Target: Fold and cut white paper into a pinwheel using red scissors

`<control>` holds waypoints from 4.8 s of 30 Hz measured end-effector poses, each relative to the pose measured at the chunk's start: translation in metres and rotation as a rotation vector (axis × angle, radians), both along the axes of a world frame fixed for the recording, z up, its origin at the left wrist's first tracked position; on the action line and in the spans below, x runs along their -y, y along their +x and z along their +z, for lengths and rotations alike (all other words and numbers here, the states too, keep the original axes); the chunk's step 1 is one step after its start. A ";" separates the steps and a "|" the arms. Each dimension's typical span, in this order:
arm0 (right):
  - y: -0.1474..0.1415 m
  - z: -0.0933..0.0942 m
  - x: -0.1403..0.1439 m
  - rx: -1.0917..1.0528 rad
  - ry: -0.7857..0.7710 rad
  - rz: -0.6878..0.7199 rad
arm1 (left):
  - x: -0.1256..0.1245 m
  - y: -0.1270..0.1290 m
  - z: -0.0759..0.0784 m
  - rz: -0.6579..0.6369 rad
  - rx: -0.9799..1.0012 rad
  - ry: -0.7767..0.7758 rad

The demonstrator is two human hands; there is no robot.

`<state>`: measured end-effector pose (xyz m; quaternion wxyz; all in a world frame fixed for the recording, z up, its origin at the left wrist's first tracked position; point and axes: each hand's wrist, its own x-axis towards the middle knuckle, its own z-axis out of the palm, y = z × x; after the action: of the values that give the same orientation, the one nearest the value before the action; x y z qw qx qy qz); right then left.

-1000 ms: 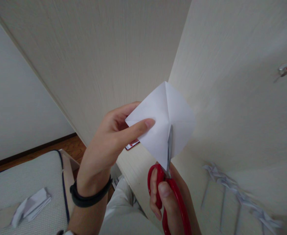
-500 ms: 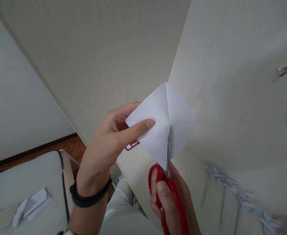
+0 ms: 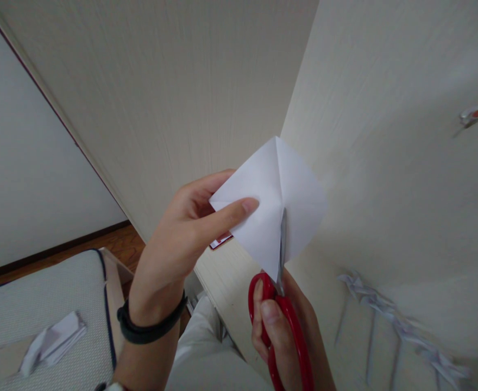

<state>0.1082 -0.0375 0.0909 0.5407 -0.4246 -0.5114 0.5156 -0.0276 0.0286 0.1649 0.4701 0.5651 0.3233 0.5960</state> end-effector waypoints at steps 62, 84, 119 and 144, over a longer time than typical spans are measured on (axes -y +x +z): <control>0.028 -0.056 -0.005 -0.028 -0.088 -0.058 | -0.007 -0.012 -0.008 -0.021 0.122 -0.030; 0.031 -0.002 -0.010 -0.091 0.214 -0.606 | -0.014 -0.012 -0.051 -0.545 0.215 -0.133; 0.049 -0.043 -0.019 -0.265 0.323 0.066 | 0.009 0.015 -0.042 0.128 0.199 0.010; 0.015 -0.019 0.004 0.145 0.130 0.051 | 0.013 0.016 -0.028 0.115 0.134 -0.003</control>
<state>0.1237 -0.0417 0.0724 0.5153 -0.4117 -0.5924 0.4627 -0.0113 0.0152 0.1370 0.4563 0.5038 0.3241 0.6580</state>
